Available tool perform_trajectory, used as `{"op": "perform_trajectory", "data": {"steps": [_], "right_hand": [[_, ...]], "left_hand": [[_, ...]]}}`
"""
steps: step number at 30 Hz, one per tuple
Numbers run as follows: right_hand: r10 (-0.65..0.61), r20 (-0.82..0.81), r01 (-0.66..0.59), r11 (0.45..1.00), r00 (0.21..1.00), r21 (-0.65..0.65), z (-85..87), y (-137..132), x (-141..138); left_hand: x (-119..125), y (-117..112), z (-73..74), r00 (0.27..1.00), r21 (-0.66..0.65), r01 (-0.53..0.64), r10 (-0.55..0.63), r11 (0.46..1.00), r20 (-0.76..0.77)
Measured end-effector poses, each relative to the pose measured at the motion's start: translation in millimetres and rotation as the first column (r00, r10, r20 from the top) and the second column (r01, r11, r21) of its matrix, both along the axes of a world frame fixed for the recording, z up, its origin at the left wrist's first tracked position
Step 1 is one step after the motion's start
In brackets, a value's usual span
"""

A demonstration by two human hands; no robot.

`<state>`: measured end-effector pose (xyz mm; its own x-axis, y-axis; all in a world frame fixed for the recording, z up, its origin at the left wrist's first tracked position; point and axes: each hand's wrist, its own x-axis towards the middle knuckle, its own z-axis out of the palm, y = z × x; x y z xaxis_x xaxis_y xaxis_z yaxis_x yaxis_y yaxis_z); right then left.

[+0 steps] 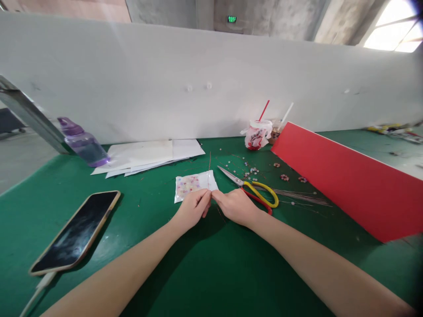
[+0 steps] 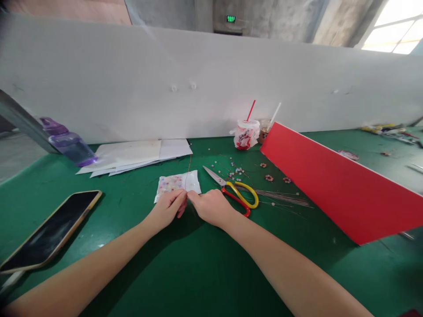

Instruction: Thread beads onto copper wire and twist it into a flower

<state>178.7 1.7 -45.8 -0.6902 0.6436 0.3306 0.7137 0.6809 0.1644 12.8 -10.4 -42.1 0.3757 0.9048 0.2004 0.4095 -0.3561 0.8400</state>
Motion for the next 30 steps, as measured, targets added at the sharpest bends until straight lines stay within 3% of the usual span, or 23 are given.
{"op": "perform_trajectory", "data": {"steps": [5, 13, 19, 24, 30], "right_hand": [[-0.01, -0.102, 0.017, 0.998, 0.995, 0.066, -4.6, 0.7, -1.8], [-0.018, -0.167, 0.025, 0.999, 0.986, 0.038, -3.4, 3.0, -0.7], [0.036, -0.175, -0.029, 0.999, 0.984, 0.039, -0.4, 1.9, 1.4], [0.078, -0.175, -0.068, 0.996, 0.982, 0.061, -2.0, 0.7, 0.9], [0.026, -0.11, -0.021, 0.999, 0.994, 0.045, -5.0, 4.1, 1.0]], "left_hand": [[0.8, 0.1, -1.4, 0.999, 0.012, -0.033, 0.033, 0.999, 0.017], [-0.2, 3.0, -4.0, 0.986, -0.059, -0.083, 0.09, 0.995, 0.143], [0.5, 3.7, -1.7, 0.96, -0.134, 0.021, 0.017, 0.991, 0.278], [1.1, 4.1, -3.2, 0.987, -0.122, 0.015, 0.005, 0.992, 0.162], [-1.0, 6.5, -4.9, 0.993, -0.092, 0.04, -0.03, 0.995, 0.111]]}}
